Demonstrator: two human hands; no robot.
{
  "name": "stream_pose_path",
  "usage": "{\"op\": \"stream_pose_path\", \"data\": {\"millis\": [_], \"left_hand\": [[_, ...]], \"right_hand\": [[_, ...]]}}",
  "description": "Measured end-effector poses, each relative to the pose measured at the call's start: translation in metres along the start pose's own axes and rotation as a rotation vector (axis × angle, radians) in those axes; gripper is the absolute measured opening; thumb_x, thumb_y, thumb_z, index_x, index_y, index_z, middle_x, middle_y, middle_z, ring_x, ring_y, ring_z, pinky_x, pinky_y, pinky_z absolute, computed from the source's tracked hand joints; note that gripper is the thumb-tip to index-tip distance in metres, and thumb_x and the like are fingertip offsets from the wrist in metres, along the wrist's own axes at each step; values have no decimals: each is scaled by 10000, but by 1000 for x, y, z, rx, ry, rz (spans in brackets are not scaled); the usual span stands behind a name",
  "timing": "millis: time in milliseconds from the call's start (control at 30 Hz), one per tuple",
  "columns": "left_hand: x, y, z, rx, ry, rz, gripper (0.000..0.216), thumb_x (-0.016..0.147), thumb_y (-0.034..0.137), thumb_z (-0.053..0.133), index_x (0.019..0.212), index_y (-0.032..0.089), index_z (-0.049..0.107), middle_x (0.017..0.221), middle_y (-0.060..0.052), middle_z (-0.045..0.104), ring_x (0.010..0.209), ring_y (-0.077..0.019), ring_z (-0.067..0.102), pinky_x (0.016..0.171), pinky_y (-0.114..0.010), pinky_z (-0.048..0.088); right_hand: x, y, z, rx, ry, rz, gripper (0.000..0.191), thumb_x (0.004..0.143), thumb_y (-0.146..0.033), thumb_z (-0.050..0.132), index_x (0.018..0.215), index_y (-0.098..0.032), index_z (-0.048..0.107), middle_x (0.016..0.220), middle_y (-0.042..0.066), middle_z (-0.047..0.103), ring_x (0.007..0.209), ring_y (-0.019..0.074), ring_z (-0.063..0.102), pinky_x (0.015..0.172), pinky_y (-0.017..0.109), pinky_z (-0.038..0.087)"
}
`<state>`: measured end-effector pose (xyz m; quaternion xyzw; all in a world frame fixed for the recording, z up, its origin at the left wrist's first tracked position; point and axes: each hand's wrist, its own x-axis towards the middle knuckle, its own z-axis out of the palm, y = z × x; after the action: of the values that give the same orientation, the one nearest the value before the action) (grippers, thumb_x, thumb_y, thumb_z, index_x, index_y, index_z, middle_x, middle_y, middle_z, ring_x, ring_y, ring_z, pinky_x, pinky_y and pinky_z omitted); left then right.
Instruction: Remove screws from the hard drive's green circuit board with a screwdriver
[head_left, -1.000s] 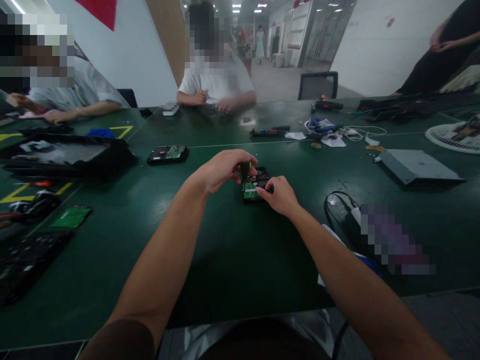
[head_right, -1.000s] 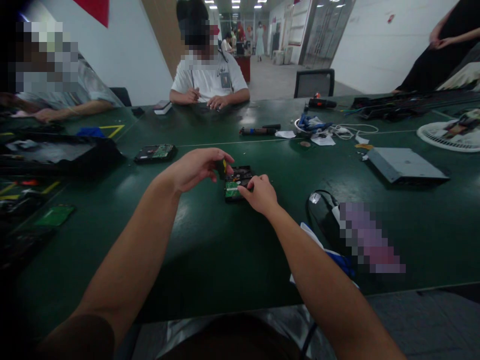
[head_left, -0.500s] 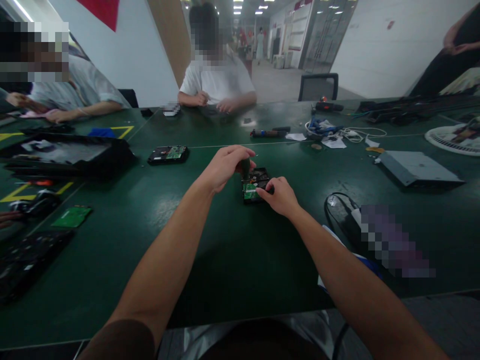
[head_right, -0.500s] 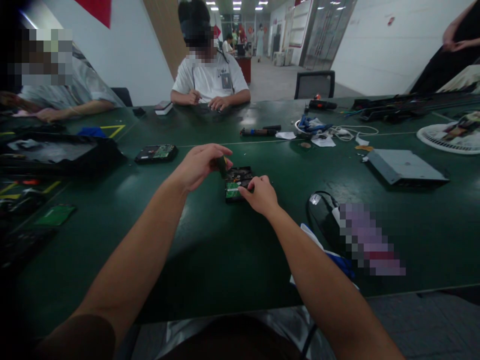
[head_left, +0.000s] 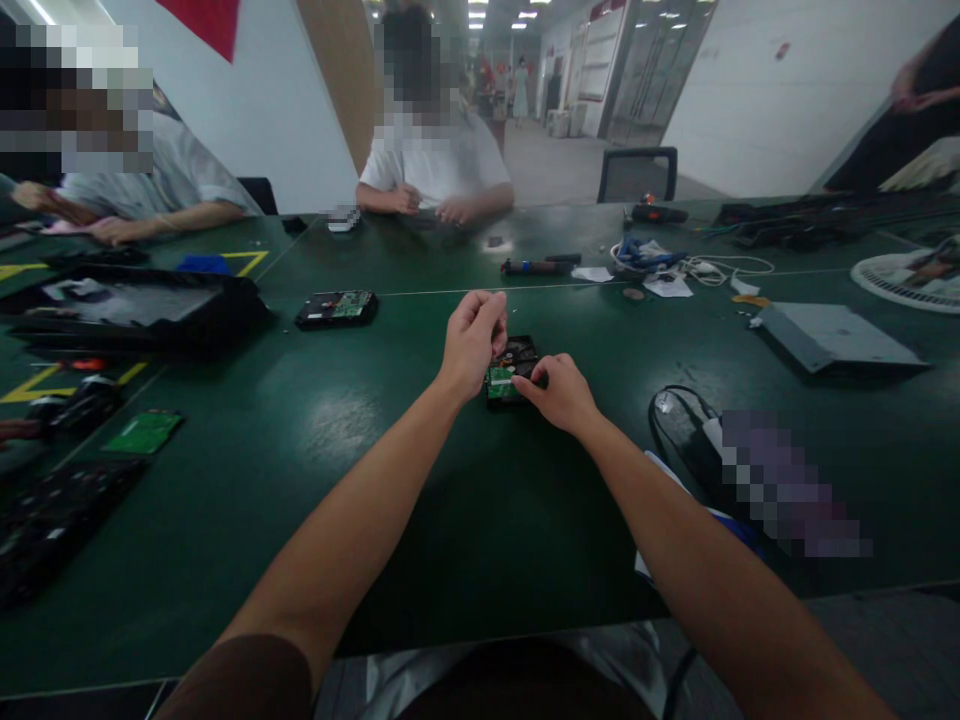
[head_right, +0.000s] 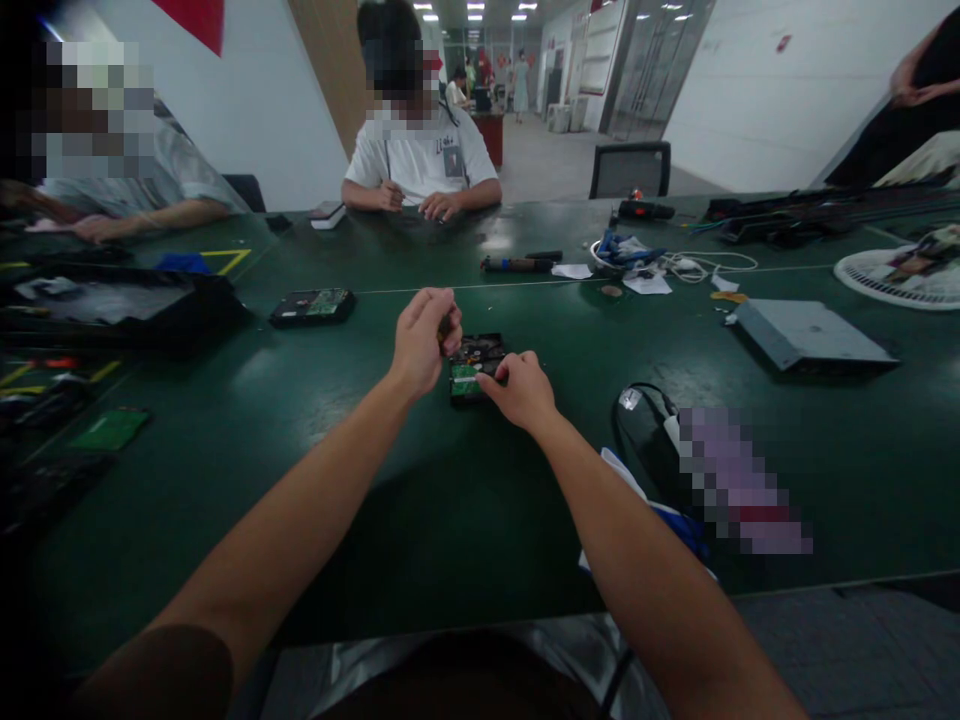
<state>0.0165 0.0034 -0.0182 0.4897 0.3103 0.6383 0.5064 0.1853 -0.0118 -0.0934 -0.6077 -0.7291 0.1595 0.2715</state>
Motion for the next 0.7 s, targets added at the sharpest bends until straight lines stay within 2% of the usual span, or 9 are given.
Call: {"op": "stream_pose_path", "data": {"millis": [133,200,367,500,567,700], "left_hand": [[1,-10,-4,-18,18,53,287,927,433,638,779,247,478,629,61,448,435,-84,378,416,-257,228],[3,-12,-7,10,21,87,261,928,392,615,756,243,486,632,48,469,473,-99,412,440,-257,281],[4,-4,-10,336,91,265,299,951,319,598,669,221,584,739,-9,554,719,-148,532,695,-285,469],[-1,5,-6,529,90,283,217,1007,373,578,874,240,686,834,-17,613,795,-163,572,774,-304,494],[-4,5,-3,511,87,260,200,1021,409,561,961,239,647,851,-14,628,778,-156,599,766,-301,507],[-5,-1,2,418,81,226,264,1070,455,424,1001,248,573,868,-18,643,769,-146,648,748,-297,530]], "right_hand": [[0,-1,-1,-9,-17,12,327,927,-524,722,853,-226,610,1052,76,575,910,224,602,781,366,478],[0,-2,-2,-9,-25,17,330,929,-527,718,852,-225,612,1063,78,576,914,224,601,775,363,476],[-2,-4,-4,3,-19,27,340,920,-540,724,857,-224,614,1075,77,579,895,220,598,769,365,474],[-2,-5,-5,7,-28,34,342,918,-542,724,853,-223,621,1080,81,581,882,220,598,763,368,477],[-2,-6,-5,3,-32,40,338,920,-542,721,857,-223,627,1087,84,581,893,224,599,763,369,478],[-2,-5,-4,2,-27,48,342,914,-550,727,868,-225,632,1084,83,580,898,226,602,772,371,484]]}}
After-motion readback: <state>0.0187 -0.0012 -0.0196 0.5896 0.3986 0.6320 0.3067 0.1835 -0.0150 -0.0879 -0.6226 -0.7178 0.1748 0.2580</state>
